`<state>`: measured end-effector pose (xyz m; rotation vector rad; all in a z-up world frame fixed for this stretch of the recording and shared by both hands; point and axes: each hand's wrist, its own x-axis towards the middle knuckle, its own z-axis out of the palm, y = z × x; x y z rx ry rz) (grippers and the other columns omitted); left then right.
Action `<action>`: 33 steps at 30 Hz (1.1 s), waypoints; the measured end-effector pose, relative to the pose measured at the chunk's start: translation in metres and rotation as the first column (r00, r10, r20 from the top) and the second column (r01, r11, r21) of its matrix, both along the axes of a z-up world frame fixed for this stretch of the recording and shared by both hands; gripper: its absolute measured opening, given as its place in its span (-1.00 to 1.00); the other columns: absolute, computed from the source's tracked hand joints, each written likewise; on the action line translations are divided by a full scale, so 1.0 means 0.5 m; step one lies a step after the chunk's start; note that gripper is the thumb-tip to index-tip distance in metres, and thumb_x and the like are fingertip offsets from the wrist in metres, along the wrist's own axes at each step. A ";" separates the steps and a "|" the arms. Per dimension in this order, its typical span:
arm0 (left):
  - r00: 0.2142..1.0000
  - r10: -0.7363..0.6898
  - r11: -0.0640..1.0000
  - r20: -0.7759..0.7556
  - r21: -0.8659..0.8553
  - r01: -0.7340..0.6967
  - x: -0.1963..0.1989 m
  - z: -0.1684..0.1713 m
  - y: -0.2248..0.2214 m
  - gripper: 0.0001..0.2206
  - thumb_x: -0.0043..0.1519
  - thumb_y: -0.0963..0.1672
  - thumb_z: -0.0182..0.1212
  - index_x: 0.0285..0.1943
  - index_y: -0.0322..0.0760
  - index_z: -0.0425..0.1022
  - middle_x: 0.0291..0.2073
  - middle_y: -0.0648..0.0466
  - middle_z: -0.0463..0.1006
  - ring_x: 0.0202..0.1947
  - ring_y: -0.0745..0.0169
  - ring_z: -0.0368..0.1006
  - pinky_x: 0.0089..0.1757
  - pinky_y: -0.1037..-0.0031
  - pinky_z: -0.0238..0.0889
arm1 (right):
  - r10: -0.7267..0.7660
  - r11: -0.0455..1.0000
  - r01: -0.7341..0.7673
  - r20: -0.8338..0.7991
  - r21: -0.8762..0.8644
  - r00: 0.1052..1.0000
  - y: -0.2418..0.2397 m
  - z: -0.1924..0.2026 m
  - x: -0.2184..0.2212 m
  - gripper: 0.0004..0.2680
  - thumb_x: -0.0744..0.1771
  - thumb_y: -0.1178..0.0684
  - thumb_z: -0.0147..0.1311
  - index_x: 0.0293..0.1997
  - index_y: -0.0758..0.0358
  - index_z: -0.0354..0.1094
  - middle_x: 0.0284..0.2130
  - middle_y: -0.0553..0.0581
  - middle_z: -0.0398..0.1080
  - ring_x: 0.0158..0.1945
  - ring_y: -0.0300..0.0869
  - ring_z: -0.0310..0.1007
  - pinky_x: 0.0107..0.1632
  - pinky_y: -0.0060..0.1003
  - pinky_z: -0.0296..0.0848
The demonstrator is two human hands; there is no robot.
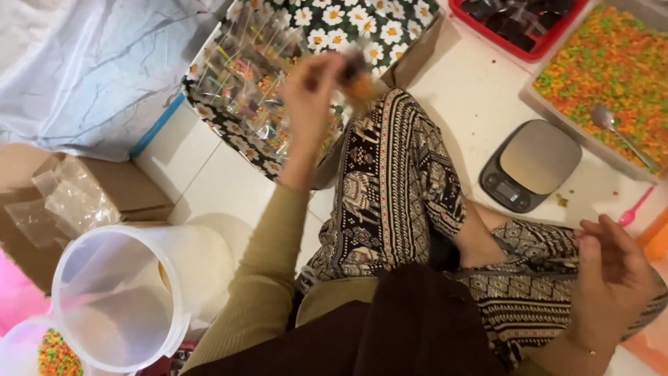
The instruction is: Scooping small colorful candies into plastic bags, weighing them on a digital scale, and sealing the bags for distribution.
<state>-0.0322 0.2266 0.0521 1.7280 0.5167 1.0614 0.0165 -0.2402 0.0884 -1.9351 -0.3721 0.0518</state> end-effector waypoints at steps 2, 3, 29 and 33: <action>0.995 0.097 0.995 -0.013 0.003 -0.097 0.008 -0.061 0.097 -0.92 0.24 -0.19 0.28 -0.13 -0.27 0.59 -0.27 0.01 0.67 -0.35 0.33 0.56 -0.26 0.61 0.53 | 0.002 1.000 -0.002 -0.027 0.004 1.000 0.008 -0.017 0.002 -0.75 0.52 0.35 -0.03 0.43 0.51 0.22 0.14 0.33 0.36 0.14 -0.09 0.36 0.30 -0.32 0.37; 0.982 0.186 0.982 -0.018 0.006 -0.186 0.011 -0.092 0.144 -0.90 0.22 -0.20 0.29 -0.13 -0.35 0.58 -0.25 -0.05 0.68 -0.32 0.32 0.62 -0.22 0.60 0.57 | -0.002 1.000 0.002 -0.046 0.007 0.999 0.010 -0.025 0.000 -0.76 0.53 0.30 -0.01 0.42 0.53 0.24 0.12 0.33 0.37 0.11 -0.10 0.36 0.26 -0.34 0.37; 0.725 0.572 0.789 -0.384 0.498 -0.359 0.013 -0.287 0.221 -0.66 0.16 -0.24 0.29 0.12 -0.14 0.46 0.01 0.04 0.45 0.07 0.04 0.32 0.10 0.20 0.23 | -0.046 0.999 0.045 -0.149 -0.005 0.988 0.034 -0.032 0.014 -0.81 0.52 0.29 -0.02 0.33 0.48 0.29 0.06 0.28 0.40 0.09 -0.14 0.41 0.24 -0.37 0.41; 0.793 0.538 0.814 -0.286 0.421 -0.400 0.059 -0.232 0.120 -0.69 0.28 -0.21 0.22 0.19 -0.08 0.44 0.19 0.08 0.40 0.17 0.08 0.28 0.19 0.21 0.20 | -0.057 0.998 0.060 -0.132 0.020 0.990 0.021 -0.042 0.016 -0.82 0.54 0.28 -0.02 0.33 0.48 0.29 0.06 0.29 0.40 0.08 -0.13 0.40 0.26 -0.33 0.43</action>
